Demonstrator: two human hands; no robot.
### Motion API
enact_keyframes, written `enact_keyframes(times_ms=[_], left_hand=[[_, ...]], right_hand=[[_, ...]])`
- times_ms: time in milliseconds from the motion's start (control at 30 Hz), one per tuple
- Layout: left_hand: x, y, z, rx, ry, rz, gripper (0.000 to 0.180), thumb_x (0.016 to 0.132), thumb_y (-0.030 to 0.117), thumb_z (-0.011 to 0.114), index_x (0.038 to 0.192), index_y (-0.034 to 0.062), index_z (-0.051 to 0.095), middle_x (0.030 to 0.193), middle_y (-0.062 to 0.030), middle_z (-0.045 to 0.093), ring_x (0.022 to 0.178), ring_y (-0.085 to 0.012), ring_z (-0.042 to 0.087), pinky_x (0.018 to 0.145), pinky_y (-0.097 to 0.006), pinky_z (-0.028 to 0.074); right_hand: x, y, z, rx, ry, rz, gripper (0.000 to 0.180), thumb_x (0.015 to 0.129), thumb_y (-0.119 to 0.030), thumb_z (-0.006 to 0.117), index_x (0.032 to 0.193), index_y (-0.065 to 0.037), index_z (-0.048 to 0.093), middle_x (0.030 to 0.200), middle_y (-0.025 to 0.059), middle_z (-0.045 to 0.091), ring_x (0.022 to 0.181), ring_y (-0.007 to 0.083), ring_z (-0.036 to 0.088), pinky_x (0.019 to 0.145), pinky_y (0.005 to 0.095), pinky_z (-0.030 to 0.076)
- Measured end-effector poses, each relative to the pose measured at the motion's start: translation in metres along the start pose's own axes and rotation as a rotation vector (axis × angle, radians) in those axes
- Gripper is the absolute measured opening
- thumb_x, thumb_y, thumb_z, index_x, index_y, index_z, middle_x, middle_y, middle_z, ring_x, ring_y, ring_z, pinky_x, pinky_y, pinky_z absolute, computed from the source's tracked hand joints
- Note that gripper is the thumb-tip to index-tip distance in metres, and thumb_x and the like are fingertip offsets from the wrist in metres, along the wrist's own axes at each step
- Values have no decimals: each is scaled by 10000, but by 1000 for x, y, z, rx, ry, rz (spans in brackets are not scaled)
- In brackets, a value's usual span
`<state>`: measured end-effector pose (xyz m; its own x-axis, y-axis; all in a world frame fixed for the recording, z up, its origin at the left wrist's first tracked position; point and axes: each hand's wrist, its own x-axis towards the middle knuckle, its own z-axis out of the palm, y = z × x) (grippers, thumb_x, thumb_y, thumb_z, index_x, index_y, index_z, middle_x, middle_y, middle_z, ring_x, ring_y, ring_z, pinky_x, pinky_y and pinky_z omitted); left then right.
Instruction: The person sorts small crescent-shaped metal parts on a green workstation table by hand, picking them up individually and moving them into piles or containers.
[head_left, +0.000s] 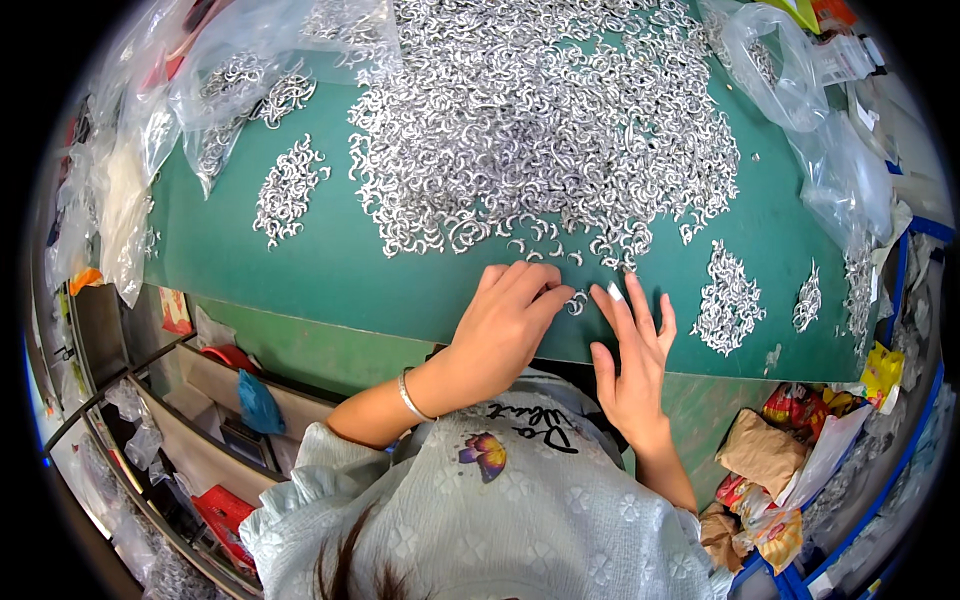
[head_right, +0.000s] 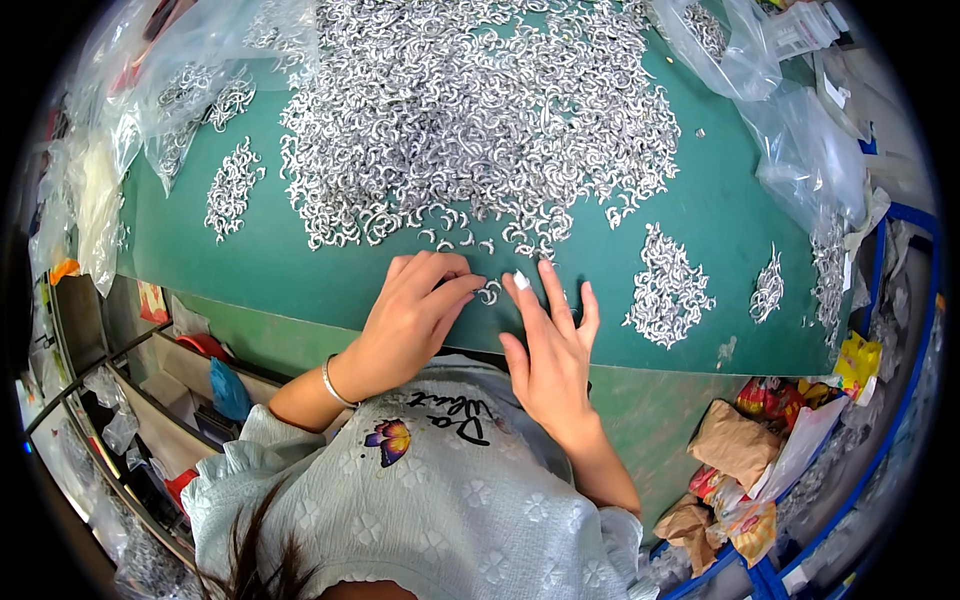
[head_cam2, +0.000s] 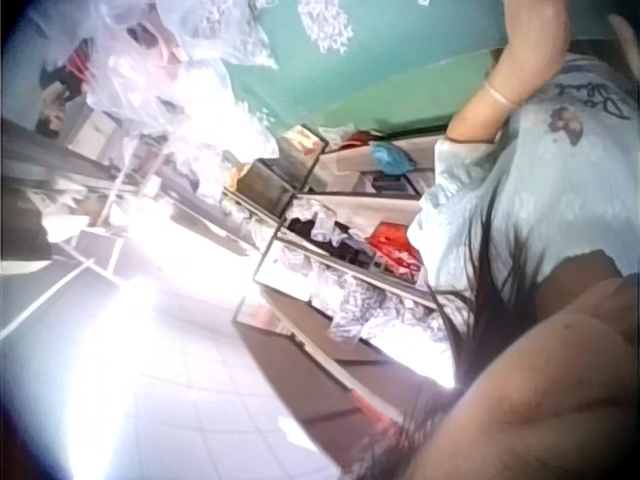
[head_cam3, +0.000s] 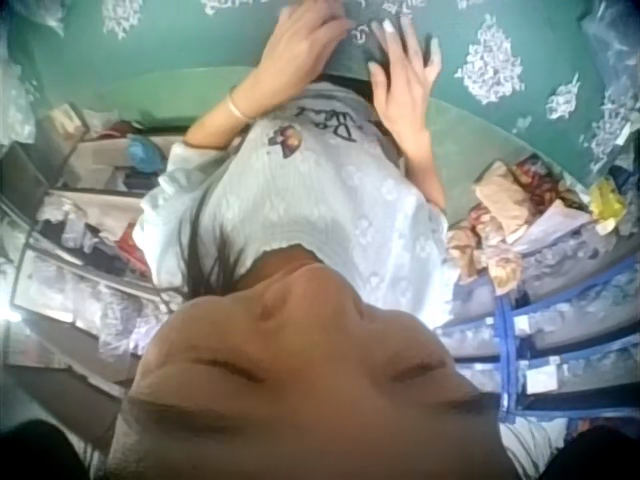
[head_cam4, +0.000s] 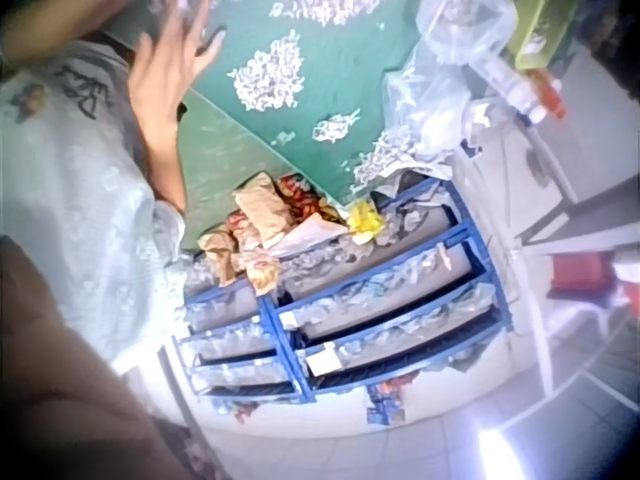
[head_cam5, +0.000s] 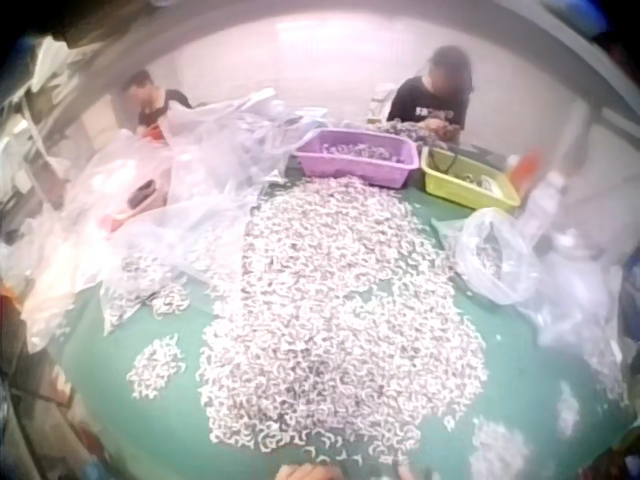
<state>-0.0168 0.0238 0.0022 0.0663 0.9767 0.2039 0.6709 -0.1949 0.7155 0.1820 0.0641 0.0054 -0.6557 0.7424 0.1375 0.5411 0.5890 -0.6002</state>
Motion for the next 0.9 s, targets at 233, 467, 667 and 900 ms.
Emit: enact_keyframes(times_ms=[233, 467, 667, 900], left_hand=[[-2, 15, 12, -91, -30, -39, 323, 801, -55, 669, 1119, -27, 625, 1071, -138, 571, 923, -309, 566, 799, -394, 474], [1, 23, 11, -114, 2, -72, 369, 786, -50, 692, 1146, -26, 612, 1086, -144, 568, 951, -325, 567, 818, -399, 483], [3, 26, 16, -96, -3, -61, 401, 775, -43, 705, 1164, -16, 608, 1097, -140, 565, 950, -321, 562, 818, -397, 478], [11, 26, 26, -22, -22, -33, 370, 776, -30, 702, 1136, -2, 625, 1091, -123, 556, 937, -297, 556, 810, -398, 470]], right_hand=[[-15, 8, -8, -37, 172, 135, 461, 960, -142, 531, 1372, 46, 442, 1276, 125, 652, 1387, 359, 414, 1137, 573, 158], [-22, 7, -14, -61, 205, 172, 467, 979, -149, 501, 1388, 54, 404, 1320, 127, 625, 1400, 361, 393, 1138, 586, 132], [-25, 2, -10, 37, 130, 140, 440, 971, -141, 516, 1351, 76, 462, 1300, 132, 638, 1377, 375, 421, 1140, 574, 135], [-13, 4, -7, 40, 57, 80, 485, 925, -108, 580, 1366, 32, 437, 1302, 85, 644, 1405, 357, 385, 1124, 603, 137]])
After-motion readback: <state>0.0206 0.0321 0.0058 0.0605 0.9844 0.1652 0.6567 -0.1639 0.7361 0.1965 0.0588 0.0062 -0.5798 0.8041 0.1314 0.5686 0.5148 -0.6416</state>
